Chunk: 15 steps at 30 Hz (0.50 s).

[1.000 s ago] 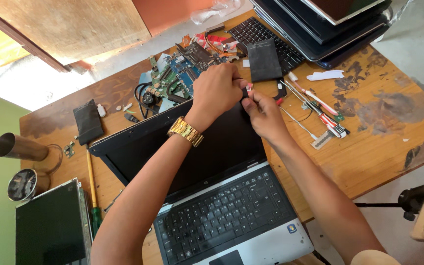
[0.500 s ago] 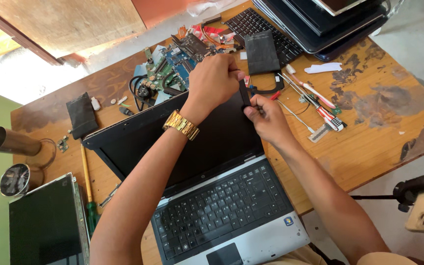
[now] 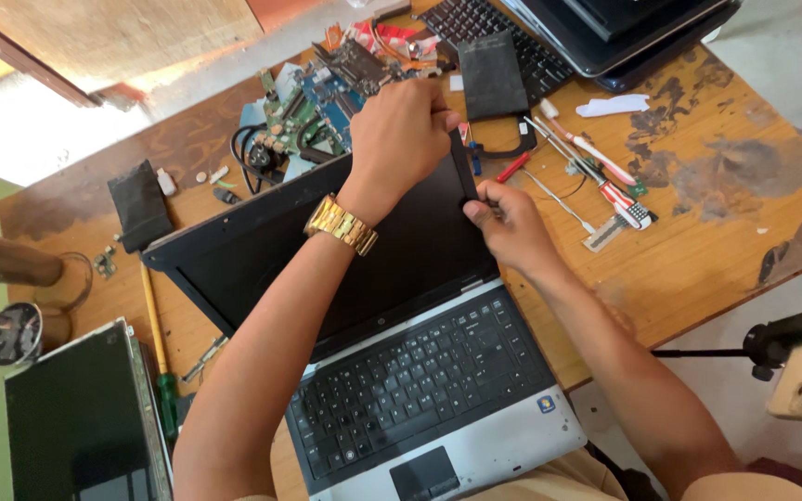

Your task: The person reassembles a laptop by aligning and snapping the screen bezel into place, then securing the screen with screws using a screwdriver. The person handles the laptop screen, bezel, and screws while working at a cluttered workbench.

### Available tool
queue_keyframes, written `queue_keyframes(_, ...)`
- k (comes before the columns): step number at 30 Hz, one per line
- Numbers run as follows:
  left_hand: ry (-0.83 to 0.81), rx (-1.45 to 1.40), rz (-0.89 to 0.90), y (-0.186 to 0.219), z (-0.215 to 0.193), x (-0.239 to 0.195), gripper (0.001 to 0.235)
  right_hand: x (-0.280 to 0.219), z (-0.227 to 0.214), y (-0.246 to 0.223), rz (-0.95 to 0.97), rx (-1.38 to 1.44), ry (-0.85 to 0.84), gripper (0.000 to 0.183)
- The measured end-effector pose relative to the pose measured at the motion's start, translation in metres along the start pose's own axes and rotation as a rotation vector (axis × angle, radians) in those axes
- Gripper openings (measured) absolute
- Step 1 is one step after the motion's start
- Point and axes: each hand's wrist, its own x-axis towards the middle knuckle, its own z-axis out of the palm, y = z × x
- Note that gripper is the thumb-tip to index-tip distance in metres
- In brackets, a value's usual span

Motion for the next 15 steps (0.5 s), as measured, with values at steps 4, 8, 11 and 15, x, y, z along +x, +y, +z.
queue_keyframes(4, 0.042, -0.002, 0.035, -0.003, 0.003, -0.002, 0.018, -0.013, -0.014, 0.003, 0.147, -0.117, -0.066, 0.01)
queue_keyframes(8, 0.123, 0.018, 0.121, 0.0, 0.005, -0.006, 0.015, -0.024, -0.012, 0.013, 0.103, -0.128, -0.032, 0.013)
queue_keyframes(11, 0.164, 0.157, 0.167, 0.008, -0.004, -0.018, 0.025, -0.027, -0.014, 0.019, 0.1, -0.069, -0.035, 0.013)
queue_keyframes(15, 0.345, 0.252, 0.225, 0.026, -0.029, -0.057, 0.021, -0.043, -0.033, 0.02, 0.225, -0.2, -0.143, 0.011)
